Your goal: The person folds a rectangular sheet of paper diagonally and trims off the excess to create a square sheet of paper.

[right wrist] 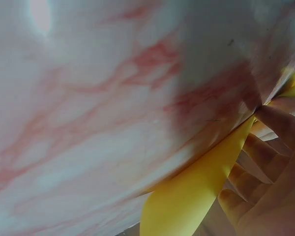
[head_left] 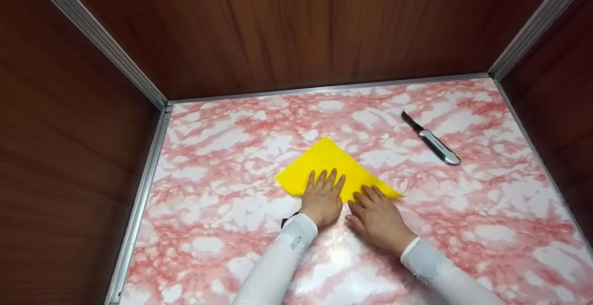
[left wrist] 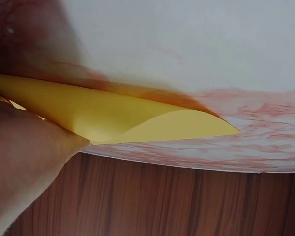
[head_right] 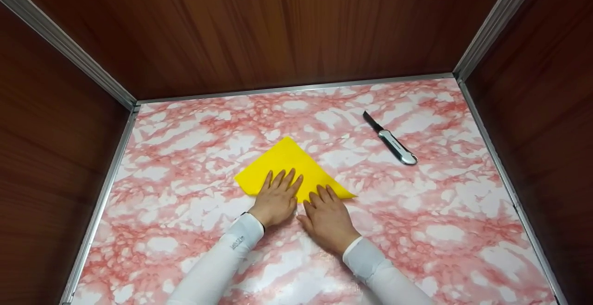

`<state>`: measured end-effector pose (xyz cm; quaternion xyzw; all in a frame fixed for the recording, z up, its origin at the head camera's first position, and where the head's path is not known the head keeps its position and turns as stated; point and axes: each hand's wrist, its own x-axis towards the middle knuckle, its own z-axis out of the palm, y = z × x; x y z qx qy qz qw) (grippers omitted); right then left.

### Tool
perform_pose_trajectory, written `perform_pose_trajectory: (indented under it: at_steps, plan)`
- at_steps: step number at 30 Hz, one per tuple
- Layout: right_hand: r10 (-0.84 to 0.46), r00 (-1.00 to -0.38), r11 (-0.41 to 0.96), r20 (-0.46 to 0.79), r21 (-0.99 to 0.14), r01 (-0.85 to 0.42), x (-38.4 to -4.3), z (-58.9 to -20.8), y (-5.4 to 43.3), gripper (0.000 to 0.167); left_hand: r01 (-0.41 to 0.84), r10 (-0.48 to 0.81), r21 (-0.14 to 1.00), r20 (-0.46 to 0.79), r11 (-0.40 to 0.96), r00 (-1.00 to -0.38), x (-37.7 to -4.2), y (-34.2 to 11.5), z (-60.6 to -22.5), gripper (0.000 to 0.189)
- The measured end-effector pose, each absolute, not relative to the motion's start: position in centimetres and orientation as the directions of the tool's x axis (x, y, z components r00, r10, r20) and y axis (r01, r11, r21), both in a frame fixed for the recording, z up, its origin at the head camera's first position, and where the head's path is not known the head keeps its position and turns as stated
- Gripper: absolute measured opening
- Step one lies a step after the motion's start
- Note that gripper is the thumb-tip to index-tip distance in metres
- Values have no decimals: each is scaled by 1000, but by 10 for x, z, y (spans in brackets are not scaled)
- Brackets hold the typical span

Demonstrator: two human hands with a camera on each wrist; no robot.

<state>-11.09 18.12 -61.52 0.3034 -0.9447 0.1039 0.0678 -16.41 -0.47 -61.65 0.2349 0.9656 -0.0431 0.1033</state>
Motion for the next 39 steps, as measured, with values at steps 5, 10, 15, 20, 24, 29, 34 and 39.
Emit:
perform_pose_trajectory:
  at_steps: [5,10,15,20,24,29,34,39]
  plan:
    - [-570,-802,788,182,-158,-596,-111,-616,181,45,474,464,-54,-137,879,-875,-161,-7,-620,58]
    - [-577,-795,784,189,-145,-603,-111,-616,179,42,500,498,-108,-48,859,-866,-156,-9,-622,54]
    - [-589,-788,780,180,-131,-612,-110,-613,178,41,548,550,-159,-35,821,-835,-142,-12,-619,54]
    - [-592,-790,783,161,-114,-611,-110,-612,179,41,590,593,-157,-38,792,-805,-122,-14,-619,56]
    - [-584,-792,786,176,-118,-606,-110,-613,179,41,591,593,-159,-39,791,-805,-111,-13,-620,59]
    - [-588,-787,780,186,-128,-613,-110,-614,178,40,570,568,-158,-65,806,-821,-103,-13,-622,62]
    - [-591,-782,775,198,-130,-619,-110,-615,179,39,567,563,-125,-68,814,-824,-101,-13,-624,64]
    - [-588,-781,772,211,-142,-620,-111,-614,180,39,568,565,-84,-53,819,-823,-102,-14,-624,65]
